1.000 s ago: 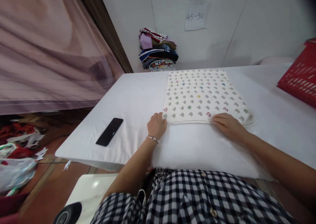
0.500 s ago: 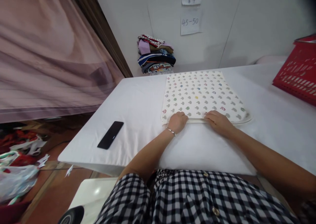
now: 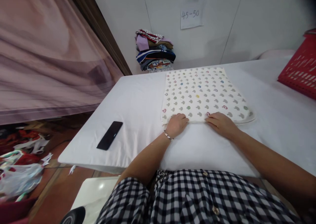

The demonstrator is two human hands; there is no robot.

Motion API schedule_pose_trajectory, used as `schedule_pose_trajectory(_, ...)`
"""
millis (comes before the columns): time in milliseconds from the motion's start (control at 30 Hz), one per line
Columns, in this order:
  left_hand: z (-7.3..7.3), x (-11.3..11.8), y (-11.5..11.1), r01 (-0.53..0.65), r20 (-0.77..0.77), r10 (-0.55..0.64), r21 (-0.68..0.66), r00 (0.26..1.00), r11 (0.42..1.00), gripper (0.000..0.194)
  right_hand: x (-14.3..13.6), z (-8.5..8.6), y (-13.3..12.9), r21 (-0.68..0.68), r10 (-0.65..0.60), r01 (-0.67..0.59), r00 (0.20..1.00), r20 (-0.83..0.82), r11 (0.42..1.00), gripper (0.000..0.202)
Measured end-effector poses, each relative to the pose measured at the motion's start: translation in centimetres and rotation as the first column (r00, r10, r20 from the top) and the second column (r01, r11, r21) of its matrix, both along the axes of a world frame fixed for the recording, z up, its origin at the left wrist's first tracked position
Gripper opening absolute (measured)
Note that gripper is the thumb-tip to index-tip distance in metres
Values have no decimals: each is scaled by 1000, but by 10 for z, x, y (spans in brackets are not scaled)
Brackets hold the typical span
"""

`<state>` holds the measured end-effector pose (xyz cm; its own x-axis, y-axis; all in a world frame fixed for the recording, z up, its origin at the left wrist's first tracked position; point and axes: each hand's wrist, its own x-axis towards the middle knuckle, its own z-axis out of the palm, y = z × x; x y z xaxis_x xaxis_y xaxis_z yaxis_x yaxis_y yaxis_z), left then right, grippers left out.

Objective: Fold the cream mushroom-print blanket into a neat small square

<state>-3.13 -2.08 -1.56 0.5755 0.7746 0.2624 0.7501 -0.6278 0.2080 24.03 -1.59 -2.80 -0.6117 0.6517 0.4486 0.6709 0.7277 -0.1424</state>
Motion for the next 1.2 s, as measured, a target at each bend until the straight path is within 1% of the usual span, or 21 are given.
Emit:
schedule_pose_trajectory(67, 2, 1, 1, -11, -5, 11, 21, 1000, 1000, 26, 0, -2, 1, 17, -14, 14, 1000, -7, 1000, 29)
schedule_pose_trajectory(167, 4, 4, 4, -58, -10, 59, 66, 998, 996, 31, -2, -3, 2, 27, -45, 45, 999, -29, 999, 29)
schedule_pose_trajectory(267, 5, 6, 5, -82, -22, 84, 83, 996, 993, 29, -4, -3, 3, 10, -47, 47, 999, -25, 999, 28)
schedule_pose_trajectory(367, 4, 6, 5, -70, -31, 73, 80, 997, 994, 27, -3, -2, 2, -7, -5, 5, 1000, -7, 1000, 27)
schedule_pose_trajectory(467, 4, 6, 5, -69, -31, 73, 103, 997, 992, 27, -3, 0, 2, -10, -5, 4, 1000, -21, 1000, 28)
schedule_pose_trajectory(567, 5, 6, 7, -80, -33, 86, 151, 996, 985, 25, -7, 7, 3, 12, -46, 47, 998, -33, 999, 28)
schedule_pose_trajectory(667, 4, 7, 11, -86, -50, 99, 208, 994, 974, 23, -9, 13, 6, 75, -131, 134, 990, -44, 988, 26)
schedule_pose_trajectory(733, 2, 6, 13, -65, -84, 87, 234, 993, 970, 23, -9, 12, 9, 118, -144, 143, 990, -3, 983, 26)
schedule_pose_trajectory(800, -1, 6, 13, -26, -121, 56, 237, 991, 971, 23, -7, 6, 11, 126, -90, 80, 993, 79, 989, 26)
schedule_pose_trajectory(867, -2, 5, 12, -2, -139, 36, 232, 990, 973, 23, -5, 0, 12, 95, -32, 20, 992, 125, 995, 28)
schedule_pose_trajectory(900, -1, 4, 11, -5, -136, 37, 232, 990, 973, 23, -5, -2, 12, 73, -24, 16, 993, 114, 997, 28)
schedule_pose_trajectory(967, 2, 4, 12, -32, -103, 58, 239, 993, 971, 23, -6, 0, 10, 12, -56, 55, 998, 41, 998, 28)
schedule_pose_trajectory(1067, 8, 4, 17, -88, 3, 90, 232, 996, 969, 23, -12, 14, 7, -123, -147, 138, 987, -67, 983, 28)
schedule_pose_trajectory(1133, 10, 4, 21, -118, 65, 108, 190, 992, 975, 23, -16, 25, 9, -210, -204, 185, 976, -74, 960, 28)
schedule_pose_trajectory(1200, 9, 5, 24, -148, 84, 138, 130, 987, 980, 23, -19, 31, 12, -275, -237, 216, 971, -42, 937, 28)
